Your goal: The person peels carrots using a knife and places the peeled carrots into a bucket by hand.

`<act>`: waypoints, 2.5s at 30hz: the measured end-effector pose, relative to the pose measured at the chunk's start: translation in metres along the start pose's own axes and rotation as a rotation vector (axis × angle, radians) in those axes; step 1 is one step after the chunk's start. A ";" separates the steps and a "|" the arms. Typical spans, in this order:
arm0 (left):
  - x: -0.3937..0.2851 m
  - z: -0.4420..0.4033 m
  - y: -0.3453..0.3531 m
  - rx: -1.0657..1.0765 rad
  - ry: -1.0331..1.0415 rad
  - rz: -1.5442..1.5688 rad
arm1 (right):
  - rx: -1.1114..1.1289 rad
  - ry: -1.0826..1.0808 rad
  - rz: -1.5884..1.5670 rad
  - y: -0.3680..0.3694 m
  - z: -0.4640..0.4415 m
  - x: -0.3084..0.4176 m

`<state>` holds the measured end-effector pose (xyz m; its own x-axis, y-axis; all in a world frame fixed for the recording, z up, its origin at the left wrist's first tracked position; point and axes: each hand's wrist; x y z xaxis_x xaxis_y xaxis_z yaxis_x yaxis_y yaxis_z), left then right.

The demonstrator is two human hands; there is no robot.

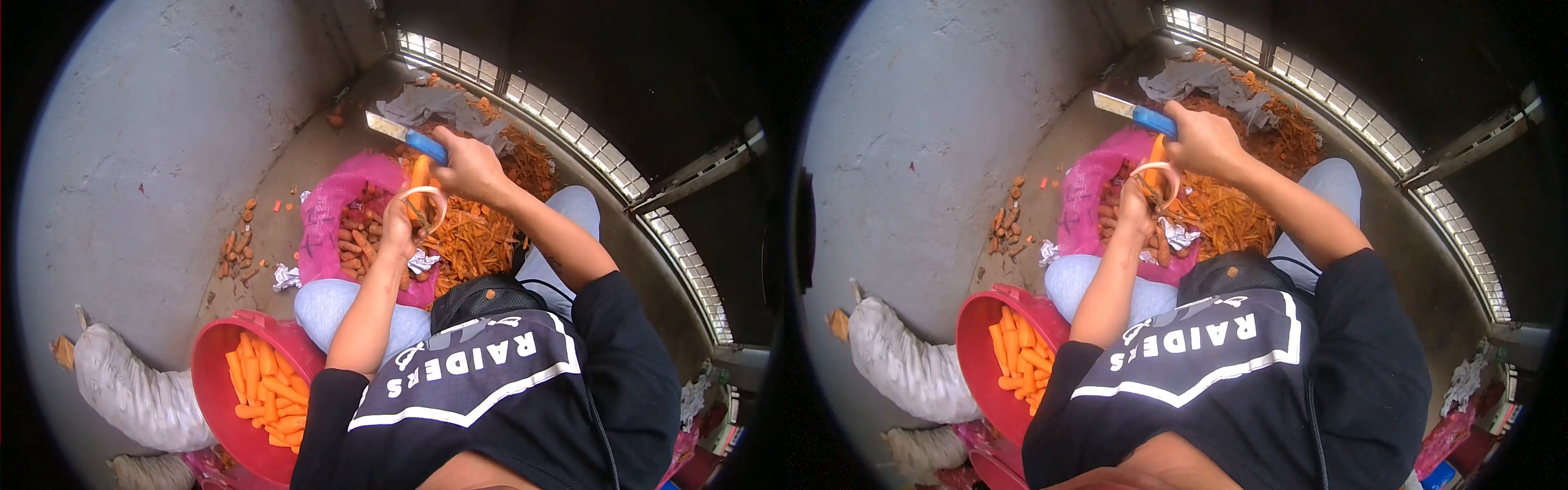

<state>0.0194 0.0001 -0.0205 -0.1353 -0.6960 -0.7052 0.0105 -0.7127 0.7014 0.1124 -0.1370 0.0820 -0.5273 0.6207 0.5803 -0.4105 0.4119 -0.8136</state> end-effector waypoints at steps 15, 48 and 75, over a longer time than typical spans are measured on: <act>-0.014 0.016 0.017 -0.007 0.008 -0.117 | 0.042 0.002 -0.030 0.006 -0.017 0.000; -0.008 0.009 0.037 -0.078 0.034 0.027 | 0.098 0.031 -0.026 0.002 -0.003 0.001; -0.011 0.003 0.020 0.049 -0.016 0.181 | 0.033 -0.019 -0.005 0.002 0.003 0.003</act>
<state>0.0181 -0.0068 0.0017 -0.1518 -0.8107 -0.5654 -0.0119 -0.5705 0.8212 0.1081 -0.1366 0.0825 -0.5392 0.6054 0.5855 -0.4372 0.3930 -0.8090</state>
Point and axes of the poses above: each hand's wrist, its own z-axis away from the middle knuckle, its own y-axis out of the palm, x = y × z, and after that the axes turned 13 degrees about x, right-handed
